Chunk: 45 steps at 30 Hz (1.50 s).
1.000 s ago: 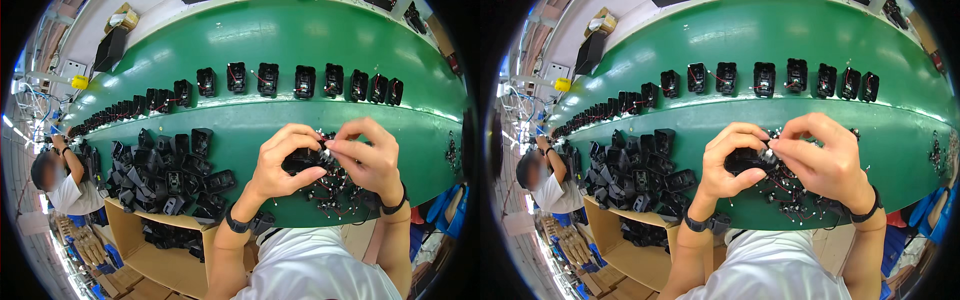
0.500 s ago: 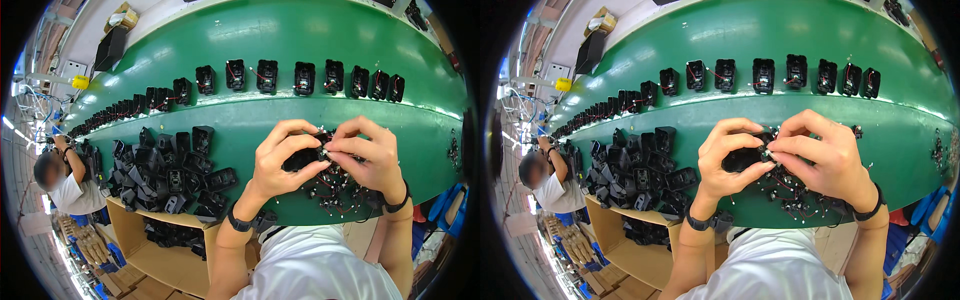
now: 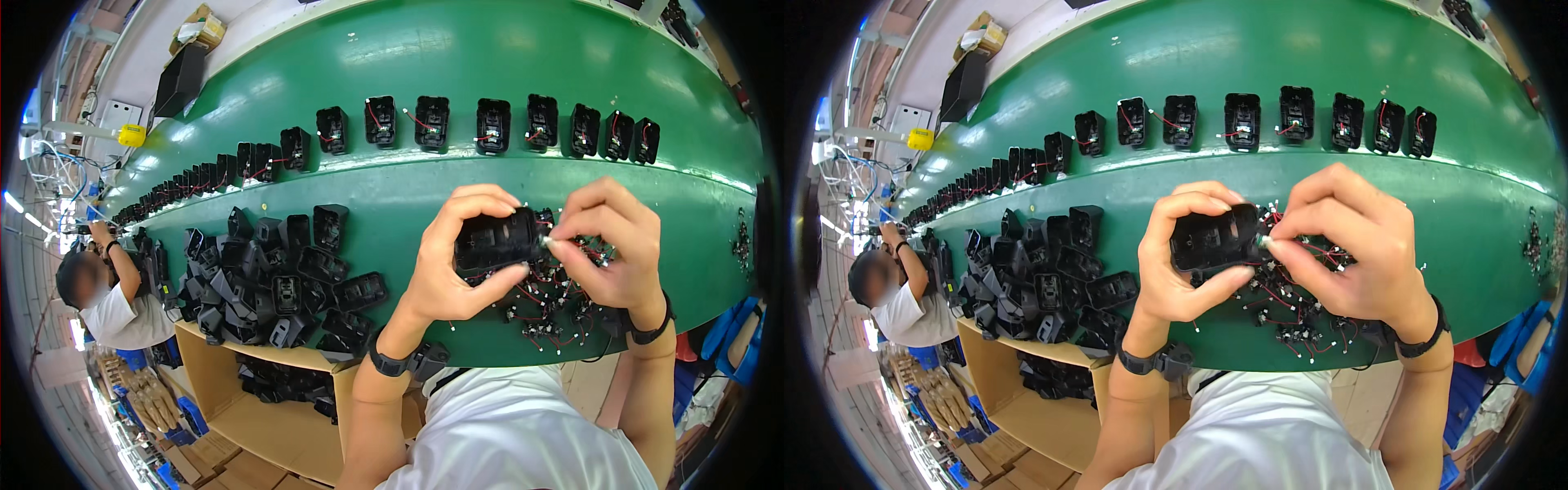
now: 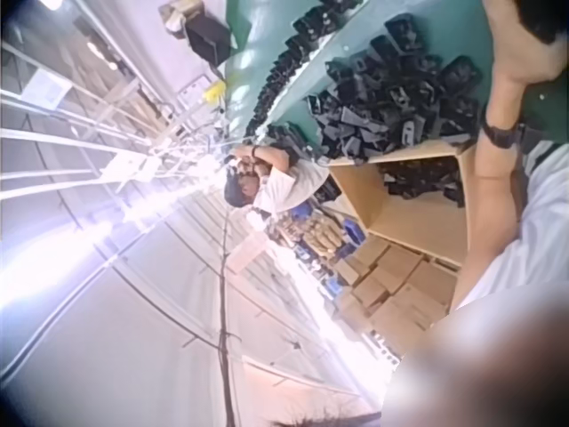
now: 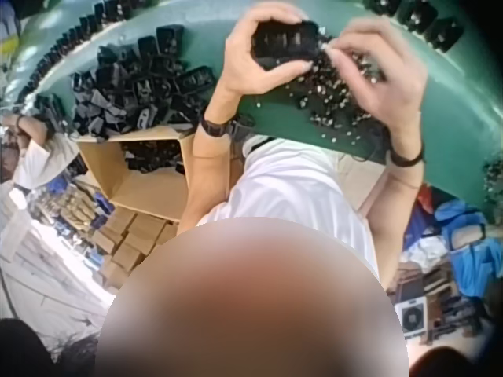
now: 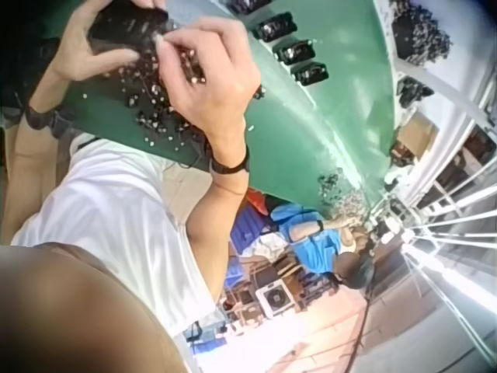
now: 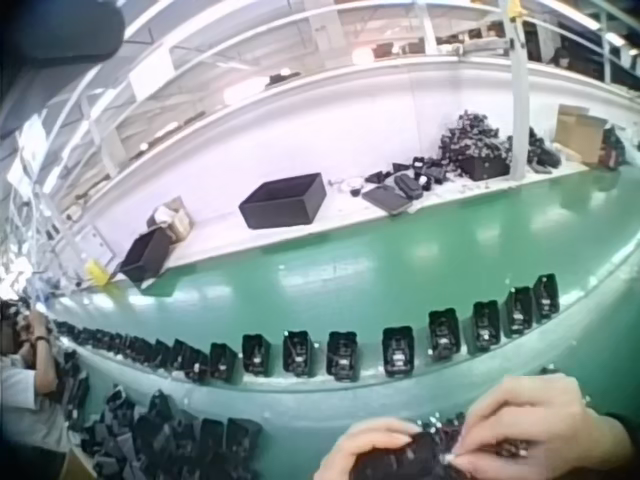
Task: Assembling electronic components by manually inserting wiring and internal parts into plastic housings on a production line.
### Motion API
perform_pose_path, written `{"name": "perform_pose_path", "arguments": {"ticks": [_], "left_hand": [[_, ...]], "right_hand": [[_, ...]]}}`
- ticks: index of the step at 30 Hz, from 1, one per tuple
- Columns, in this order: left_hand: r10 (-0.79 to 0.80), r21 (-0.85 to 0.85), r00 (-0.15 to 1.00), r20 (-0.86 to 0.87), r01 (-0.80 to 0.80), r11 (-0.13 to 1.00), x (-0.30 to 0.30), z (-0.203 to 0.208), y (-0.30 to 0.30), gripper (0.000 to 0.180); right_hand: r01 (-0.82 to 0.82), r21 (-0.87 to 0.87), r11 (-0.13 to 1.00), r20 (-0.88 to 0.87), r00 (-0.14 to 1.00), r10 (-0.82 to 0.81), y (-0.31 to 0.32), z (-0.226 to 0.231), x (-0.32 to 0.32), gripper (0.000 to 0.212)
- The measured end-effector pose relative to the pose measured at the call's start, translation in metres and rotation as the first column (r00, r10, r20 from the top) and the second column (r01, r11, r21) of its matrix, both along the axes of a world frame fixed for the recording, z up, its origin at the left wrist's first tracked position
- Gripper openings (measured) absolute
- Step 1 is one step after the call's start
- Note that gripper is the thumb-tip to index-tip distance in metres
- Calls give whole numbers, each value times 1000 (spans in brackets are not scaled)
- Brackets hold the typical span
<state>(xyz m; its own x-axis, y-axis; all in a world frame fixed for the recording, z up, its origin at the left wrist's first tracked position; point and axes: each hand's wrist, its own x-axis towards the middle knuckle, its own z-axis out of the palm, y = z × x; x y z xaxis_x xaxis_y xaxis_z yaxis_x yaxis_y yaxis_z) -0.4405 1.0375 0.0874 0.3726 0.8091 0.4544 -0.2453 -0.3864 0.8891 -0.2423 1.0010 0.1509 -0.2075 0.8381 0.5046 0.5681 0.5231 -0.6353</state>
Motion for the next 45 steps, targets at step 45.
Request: {"name": "perform_pose_path", "arguments": {"ticks": [45], "left_hand": [[-114,-392,991,67,131,911,6,2,-12,88]], "right_hand": [[-573,-437,694,-683,713,159,9,-23,5,31]]}}
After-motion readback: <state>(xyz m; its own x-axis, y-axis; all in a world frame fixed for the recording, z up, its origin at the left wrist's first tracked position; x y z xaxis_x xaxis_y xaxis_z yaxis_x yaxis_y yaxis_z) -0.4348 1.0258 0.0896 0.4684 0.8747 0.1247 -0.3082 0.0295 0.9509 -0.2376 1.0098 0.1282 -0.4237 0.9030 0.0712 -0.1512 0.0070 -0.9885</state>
